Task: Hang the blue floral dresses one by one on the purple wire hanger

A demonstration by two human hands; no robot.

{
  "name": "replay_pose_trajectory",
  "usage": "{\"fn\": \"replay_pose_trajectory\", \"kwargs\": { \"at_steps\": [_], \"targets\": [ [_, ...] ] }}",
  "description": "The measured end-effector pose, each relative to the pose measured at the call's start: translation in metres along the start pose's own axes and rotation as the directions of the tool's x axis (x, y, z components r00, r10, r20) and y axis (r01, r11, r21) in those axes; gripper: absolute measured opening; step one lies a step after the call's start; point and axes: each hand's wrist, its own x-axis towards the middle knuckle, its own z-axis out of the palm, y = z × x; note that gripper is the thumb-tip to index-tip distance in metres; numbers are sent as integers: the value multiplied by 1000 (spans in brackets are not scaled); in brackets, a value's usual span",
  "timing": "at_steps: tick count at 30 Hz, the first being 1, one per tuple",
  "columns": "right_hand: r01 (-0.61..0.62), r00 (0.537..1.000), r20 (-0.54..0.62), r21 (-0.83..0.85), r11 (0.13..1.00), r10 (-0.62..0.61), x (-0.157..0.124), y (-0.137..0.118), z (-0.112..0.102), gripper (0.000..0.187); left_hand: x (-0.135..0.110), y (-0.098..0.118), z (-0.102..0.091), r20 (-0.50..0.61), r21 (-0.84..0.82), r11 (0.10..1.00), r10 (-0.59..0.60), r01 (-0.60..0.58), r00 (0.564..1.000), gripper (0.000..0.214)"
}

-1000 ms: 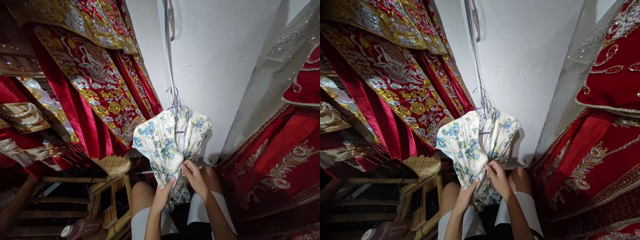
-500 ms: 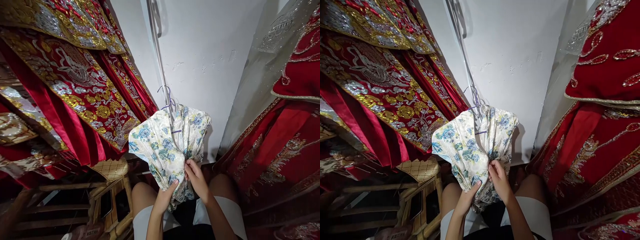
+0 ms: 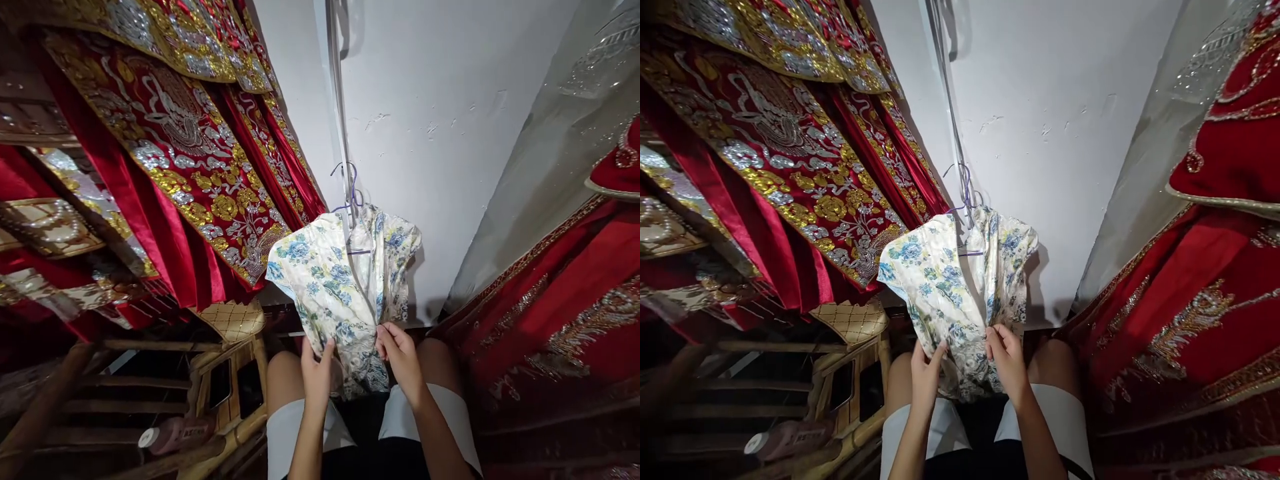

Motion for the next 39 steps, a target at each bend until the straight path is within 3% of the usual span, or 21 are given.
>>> {"fn": "replay_pose_trajectory", "kwargs": {
  "at_steps": [2,3,5,7,9,15,18,22,25,28,31,33,35,37,39],
  "targets": [
    [-36,997,73,-21,999,38,0,6,0,52,-3,-9,1,-145,148,966,233,-212,961,67],
    [-52,991,119,-37,998,56,-1,9,1,52,-6,-12,4,-137,216,929,333,-300,933,65],
    [-67,975,209,-76,995,81,-3,15,4,51,-13,-16,12,31,277,861,436,-427,899,52],
    [-49,962,261,-109,993,76,-6,18,7,52,-18,-15,22,222,262,826,452,-499,864,27],
    [-31,962,266,-133,991,66,-9,21,7,52,-20,-11,31,307,253,811,450,-527,839,10],
    [-90,987,124,-109,990,103,-7,13,-6,51,-29,-9,45,359,247,811,431,-530,828,20],
    [-130,987,84,-110,985,140,6,-12,-13,46,-35,-14,50,386,276,807,405,-523,829,18],
    [-113,989,80,-114,987,122,53,-67,-19,32,-36,-19,55,457,344,787,336,-512,824,15],
    [-57,995,77,-55,997,61,97,-112,-17,32,-29,-16,54,600,367,729,289,-578,746,14],
    [58,995,81,51,997,-62,125,-146,-6,30,-15,-8,51,721,419,610,227,-672,655,16],
    [144,987,57,114,983,-151,130,-161,11,29,4,9,47,785,438,550,152,-711,600,20],
    [171,982,67,113,979,-179,124,-161,18,28,18,29,45,814,381,585,154,-716,559,17],
    [196,976,79,91,976,-204,116,-158,22,25,35,59,46,795,272,658,257,-702,549,18],
    [220,971,88,49,974,-224,109,-156,23,21,55,97,49,672,137,711,444,-689,592,31],
    [251,962,107,0,968,-250,105,-157,23,22,77,135,56,517,73,669,608,-739,602,41]
  ]
}}
